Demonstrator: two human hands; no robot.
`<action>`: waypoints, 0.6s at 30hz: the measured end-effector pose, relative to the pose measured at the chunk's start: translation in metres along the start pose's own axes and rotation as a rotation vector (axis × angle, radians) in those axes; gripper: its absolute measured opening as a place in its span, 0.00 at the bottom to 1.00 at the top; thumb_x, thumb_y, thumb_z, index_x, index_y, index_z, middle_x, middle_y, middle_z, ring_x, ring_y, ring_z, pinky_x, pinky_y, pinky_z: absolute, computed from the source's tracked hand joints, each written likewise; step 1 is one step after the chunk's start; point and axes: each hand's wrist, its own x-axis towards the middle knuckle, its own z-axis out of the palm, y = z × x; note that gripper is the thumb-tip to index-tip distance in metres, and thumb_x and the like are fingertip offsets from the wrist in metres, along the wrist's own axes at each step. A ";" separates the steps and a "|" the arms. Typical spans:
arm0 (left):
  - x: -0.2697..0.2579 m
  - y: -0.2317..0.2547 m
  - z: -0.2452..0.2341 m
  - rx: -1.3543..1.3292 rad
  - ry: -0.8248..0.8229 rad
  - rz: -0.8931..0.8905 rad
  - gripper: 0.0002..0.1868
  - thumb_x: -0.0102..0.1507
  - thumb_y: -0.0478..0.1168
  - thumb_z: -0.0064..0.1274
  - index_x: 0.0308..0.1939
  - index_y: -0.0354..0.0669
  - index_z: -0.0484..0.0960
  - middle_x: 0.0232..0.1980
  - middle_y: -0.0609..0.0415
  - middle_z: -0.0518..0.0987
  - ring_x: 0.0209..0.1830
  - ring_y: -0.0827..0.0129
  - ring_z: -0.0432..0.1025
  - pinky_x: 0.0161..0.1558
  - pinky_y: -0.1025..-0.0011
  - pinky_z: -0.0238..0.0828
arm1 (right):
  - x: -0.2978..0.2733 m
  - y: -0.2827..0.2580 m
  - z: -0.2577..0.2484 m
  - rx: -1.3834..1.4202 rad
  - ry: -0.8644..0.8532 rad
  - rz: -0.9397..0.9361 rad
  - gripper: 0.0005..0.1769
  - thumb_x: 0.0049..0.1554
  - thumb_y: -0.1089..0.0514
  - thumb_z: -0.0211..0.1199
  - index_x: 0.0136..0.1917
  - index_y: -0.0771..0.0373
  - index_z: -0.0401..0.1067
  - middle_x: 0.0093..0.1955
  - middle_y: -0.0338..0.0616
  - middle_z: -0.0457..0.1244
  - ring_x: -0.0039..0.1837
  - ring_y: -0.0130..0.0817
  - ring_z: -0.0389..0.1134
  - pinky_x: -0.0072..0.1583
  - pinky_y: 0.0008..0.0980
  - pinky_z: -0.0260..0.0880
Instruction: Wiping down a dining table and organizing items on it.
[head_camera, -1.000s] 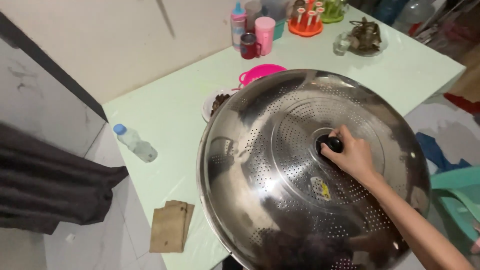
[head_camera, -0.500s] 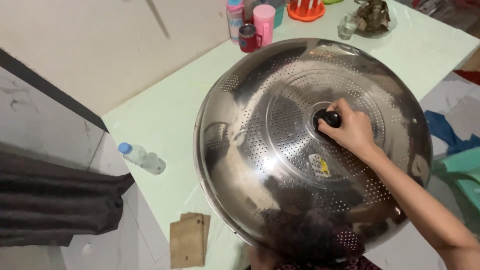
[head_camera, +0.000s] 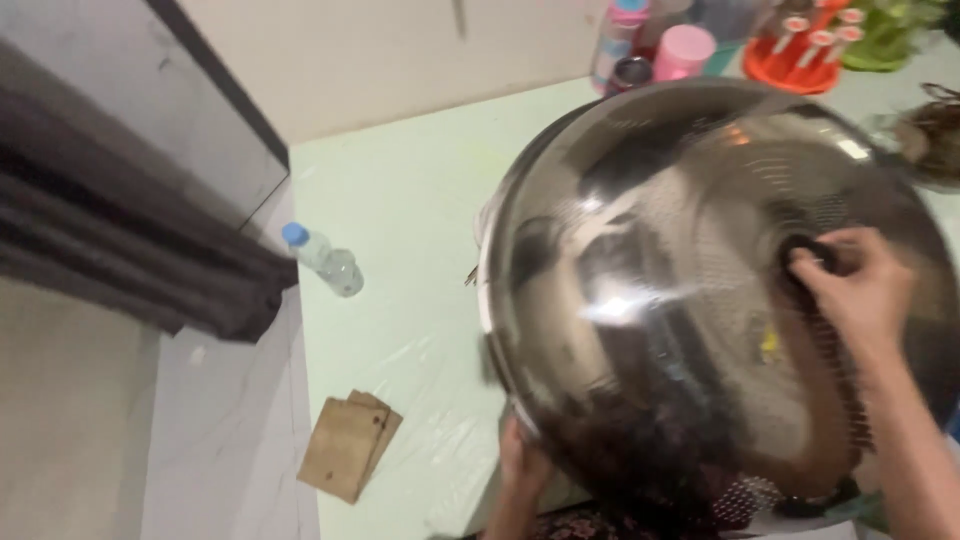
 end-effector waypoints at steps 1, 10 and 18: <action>0.025 -0.030 -0.012 -0.594 -0.028 0.009 0.21 0.71 0.49 0.42 0.53 0.33 0.80 0.50 0.45 0.83 0.50 0.56 0.76 0.55 0.59 0.73 | 0.008 0.008 -0.003 -0.019 0.038 0.004 0.17 0.61 0.54 0.76 0.55 0.65 0.74 0.48 0.48 0.71 0.48 0.27 0.71 0.53 0.31 0.71; 0.205 0.081 -0.041 1.220 0.453 0.511 0.33 0.65 0.49 0.51 0.69 0.33 0.67 0.70 0.31 0.66 0.70 0.38 0.62 0.69 0.53 0.58 | 0.095 0.202 0.030 0.523 -0.221 0.257 0.15 0.66 0.46 0.64 0.61 0.54 0.74 0.53 0.29 0.66 0.50 0.16 0.67 0.51 0.19 0.68; 0.285 0.048 -0.053 0.841 0.205 0.054 0.36 0.72 0.61 0.26 0.62 0.36 0.77 0.63 0.34 0.76 0.64 0.42 0.66 0.66 0.56 0.58 | 0.051 0.120 0.030 0.169 -0.017 0.016 0.18 0.65 0.57 0.74 0.58 0.66 0.68 0.51 0.44 0.66 0.48 0.28 0.67 0.50 0.28 0.68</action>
